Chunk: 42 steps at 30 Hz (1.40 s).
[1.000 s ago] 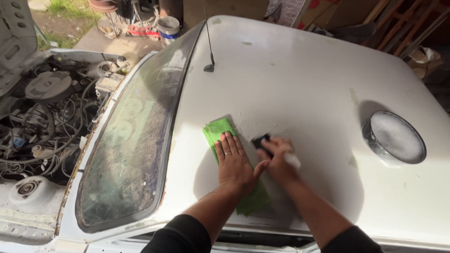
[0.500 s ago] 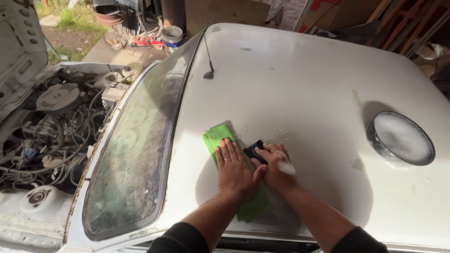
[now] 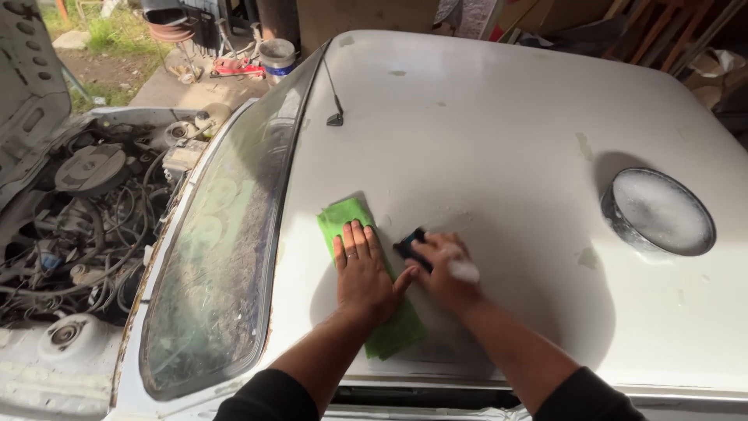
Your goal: The person scrubs the hood of a white car with a soapy sponge and wipes the surface with a green cloth. They repeatedly dip the sponge into a metal bowl of soapy water and wipe the hood, occasionally adjusting the cloth.
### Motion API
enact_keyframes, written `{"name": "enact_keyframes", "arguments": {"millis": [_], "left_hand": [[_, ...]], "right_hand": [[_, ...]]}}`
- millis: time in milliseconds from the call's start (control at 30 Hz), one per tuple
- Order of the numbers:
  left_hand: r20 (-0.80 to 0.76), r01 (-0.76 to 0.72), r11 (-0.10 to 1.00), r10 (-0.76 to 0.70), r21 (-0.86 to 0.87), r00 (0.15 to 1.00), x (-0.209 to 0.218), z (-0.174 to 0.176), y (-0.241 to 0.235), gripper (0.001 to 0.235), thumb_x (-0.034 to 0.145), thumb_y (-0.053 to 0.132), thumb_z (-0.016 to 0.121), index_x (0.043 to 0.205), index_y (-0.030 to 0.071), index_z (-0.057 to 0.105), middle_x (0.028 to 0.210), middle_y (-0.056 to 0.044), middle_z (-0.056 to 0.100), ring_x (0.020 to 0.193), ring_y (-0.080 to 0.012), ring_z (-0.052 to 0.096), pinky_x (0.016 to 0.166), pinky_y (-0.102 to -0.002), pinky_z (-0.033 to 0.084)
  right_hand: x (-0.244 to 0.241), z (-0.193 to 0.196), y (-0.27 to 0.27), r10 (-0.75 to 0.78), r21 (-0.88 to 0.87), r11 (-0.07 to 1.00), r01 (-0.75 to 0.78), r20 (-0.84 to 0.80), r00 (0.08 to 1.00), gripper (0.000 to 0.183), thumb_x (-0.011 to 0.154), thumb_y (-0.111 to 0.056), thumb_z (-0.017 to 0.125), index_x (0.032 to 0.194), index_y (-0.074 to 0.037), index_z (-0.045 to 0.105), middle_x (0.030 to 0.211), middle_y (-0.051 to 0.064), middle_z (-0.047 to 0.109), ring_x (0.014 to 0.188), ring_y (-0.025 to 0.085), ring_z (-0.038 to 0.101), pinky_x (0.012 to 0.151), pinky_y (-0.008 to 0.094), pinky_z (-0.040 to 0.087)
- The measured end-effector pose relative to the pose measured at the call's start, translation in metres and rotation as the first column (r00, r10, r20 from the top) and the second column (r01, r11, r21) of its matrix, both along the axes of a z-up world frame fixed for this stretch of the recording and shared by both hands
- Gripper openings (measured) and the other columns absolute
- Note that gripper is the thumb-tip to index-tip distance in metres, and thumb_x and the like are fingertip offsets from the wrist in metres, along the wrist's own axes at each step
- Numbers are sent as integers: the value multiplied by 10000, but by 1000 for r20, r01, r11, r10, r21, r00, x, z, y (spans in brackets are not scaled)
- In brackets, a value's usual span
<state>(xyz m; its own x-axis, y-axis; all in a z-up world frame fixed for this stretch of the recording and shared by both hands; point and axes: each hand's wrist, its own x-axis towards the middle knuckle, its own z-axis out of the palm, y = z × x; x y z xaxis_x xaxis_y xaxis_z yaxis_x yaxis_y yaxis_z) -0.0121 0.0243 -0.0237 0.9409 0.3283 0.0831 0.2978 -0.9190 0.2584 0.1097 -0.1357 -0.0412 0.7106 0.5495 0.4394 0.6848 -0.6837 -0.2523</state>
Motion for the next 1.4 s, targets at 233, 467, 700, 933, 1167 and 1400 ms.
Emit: {"name": "enact_keyframes", "arguments": {"millis": [233,467,700,933,1167,1400], "left_hand": [[-6,-6,1000,6,-22,1000,-2,15,1,1181,889,822,378,1539,-137,151,1619,-324,134,1536,-427,40,1221,-544,-20],[12,-4,1000,4,-6,1000,1,10,4,1144,911,804,353,1535,-136,162,1625,-324,141,1532,-437,47,1216,-538,-1],[-26,16,998,-18,-55,1000,-2,6,2,1167,895,816,352,1530,-137,123,1627,-329,88,1527,-432,1,1206,-538,-30],[41,14,999,-12,-49,999,1,2,6,1158,907,816,345,1524,-141,136,1623,-338,103,1529,-442,28,1209,-534,-14],[26,18,998,-16,-59,1000,-5,3,0,1147,922,804,347,1541,-142,149,1633,-334,114,1541,-439,36,1228,-532,-1],[56,22,998,-19,-57,998,-3,-1,2,1154,919,809,342,1531,-152,150,1622,-344,120,1536,-442,34,1221,-533,-1]], "right_hand": [[8,12,-1,-102,24,994,103,-49,994,433,922,-368,749,1189,-28,746,1263,197,685,1232,384,581,1032,470,487],[22,6,-4,8,-13,1000,-8,-13,1000,439,873,-371,784,1159,-38,763,1259,205,686,1206,392,585,1034,486,478],[16,9,-5,-66,30,997,67,-57,996,430,894,-369,762,1163,-35,762,1286,208,674,1233,393,572,1037,478,478],[15,7,-3,-39,11,999,39,-19,999,440,896,-391,755,1163,-41,766,1295,194,677,1243,388,568,1066,488,468],[2,7,-8,13,-25,1000,-15,-64,998,440,855,-370,780,1151,-43,772,1227,205,689,1190,394,594,1035,500,476],[-1,11,-6,42,22,999,-42,13,999,408,882,-349,783,1149,-40,772,1261,216,688,1193,410,603,1022,493,490]]}}
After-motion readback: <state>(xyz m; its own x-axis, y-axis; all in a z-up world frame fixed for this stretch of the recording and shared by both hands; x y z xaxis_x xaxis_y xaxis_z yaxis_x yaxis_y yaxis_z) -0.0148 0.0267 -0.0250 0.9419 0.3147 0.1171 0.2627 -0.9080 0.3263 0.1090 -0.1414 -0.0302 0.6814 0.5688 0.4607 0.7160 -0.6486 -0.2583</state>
